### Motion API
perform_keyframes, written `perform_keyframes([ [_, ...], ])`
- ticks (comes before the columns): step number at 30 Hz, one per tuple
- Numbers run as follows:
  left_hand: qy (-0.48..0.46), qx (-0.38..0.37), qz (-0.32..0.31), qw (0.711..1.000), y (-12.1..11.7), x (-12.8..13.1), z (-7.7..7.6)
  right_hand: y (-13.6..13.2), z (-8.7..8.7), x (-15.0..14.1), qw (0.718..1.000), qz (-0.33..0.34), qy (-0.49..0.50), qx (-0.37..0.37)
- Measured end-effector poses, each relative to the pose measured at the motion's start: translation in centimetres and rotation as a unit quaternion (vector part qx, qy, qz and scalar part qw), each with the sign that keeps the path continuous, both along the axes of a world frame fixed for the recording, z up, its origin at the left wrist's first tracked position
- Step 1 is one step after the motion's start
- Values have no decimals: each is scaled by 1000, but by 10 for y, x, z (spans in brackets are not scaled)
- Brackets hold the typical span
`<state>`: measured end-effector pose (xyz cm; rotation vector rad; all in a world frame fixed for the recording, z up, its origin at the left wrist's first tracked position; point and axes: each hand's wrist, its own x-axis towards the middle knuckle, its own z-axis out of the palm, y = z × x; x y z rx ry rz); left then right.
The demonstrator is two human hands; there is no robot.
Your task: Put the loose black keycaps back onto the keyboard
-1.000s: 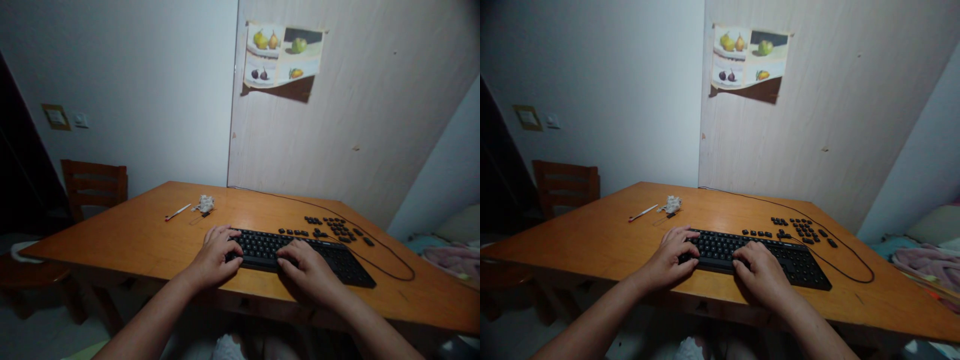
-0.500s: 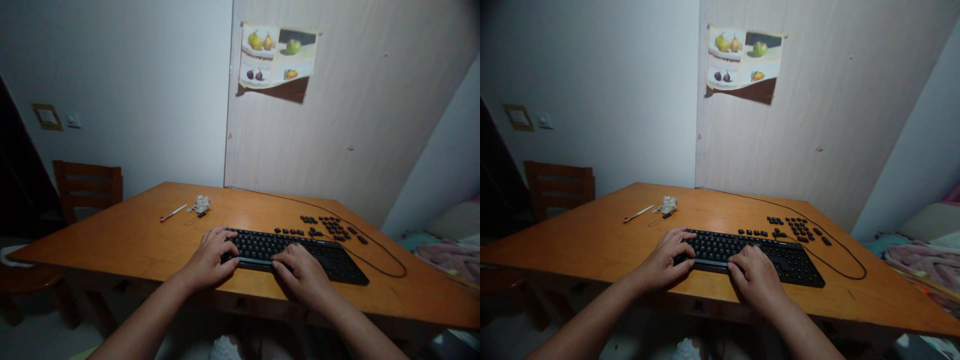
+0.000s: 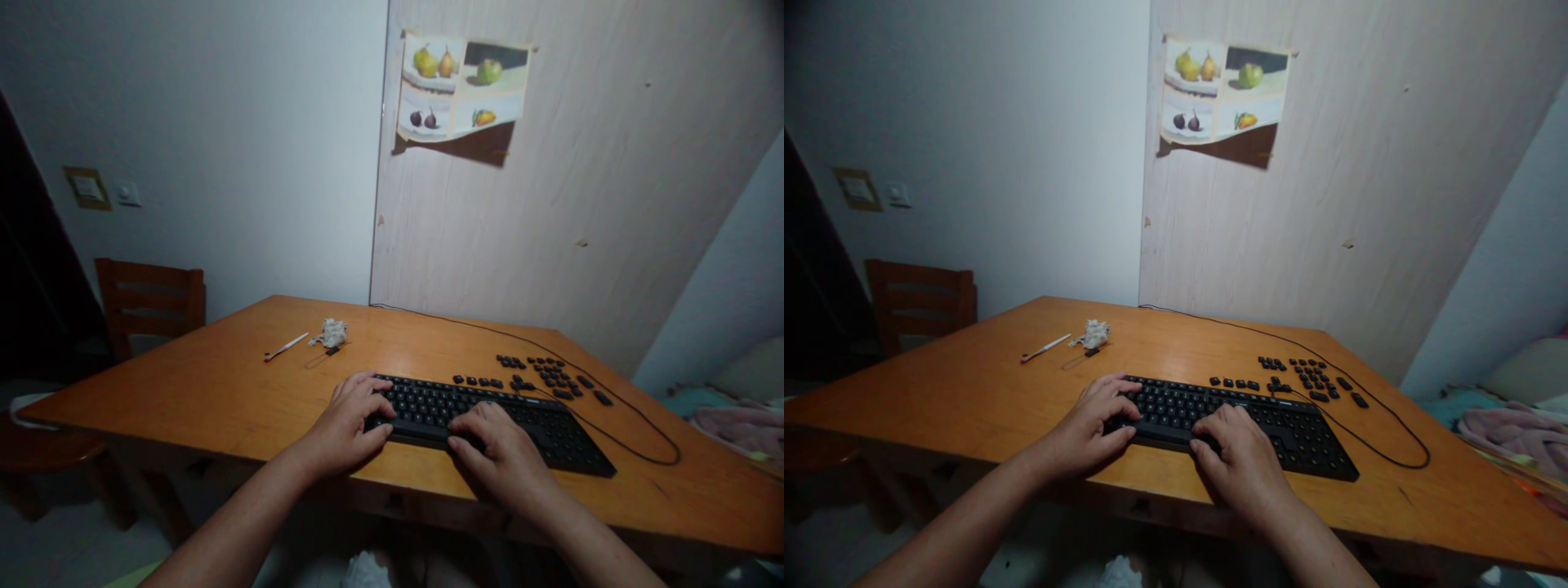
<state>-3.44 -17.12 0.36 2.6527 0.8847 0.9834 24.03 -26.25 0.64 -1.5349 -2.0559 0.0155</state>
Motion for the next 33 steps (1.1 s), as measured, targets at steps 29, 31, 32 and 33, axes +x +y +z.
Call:
perform_keyframes([
  [29, 0, 13, 2, 1000, -3, 1, 3, 0, 0, -3, 999, -20, -41, 13],
  [31, -2, 17, 1, 1000, -2, 1, 2, -1, 0, -4, 998, -26, -45, 18],
  [32, -4, 19, 2, 1000, -1, 1, 1, -1, -1, -4, 998, -29, -45, 22],
  [33, -4, 21, 2, 1000, -1, 1, 1, -2, -2, -5, 998, -31, -45, 26],
])
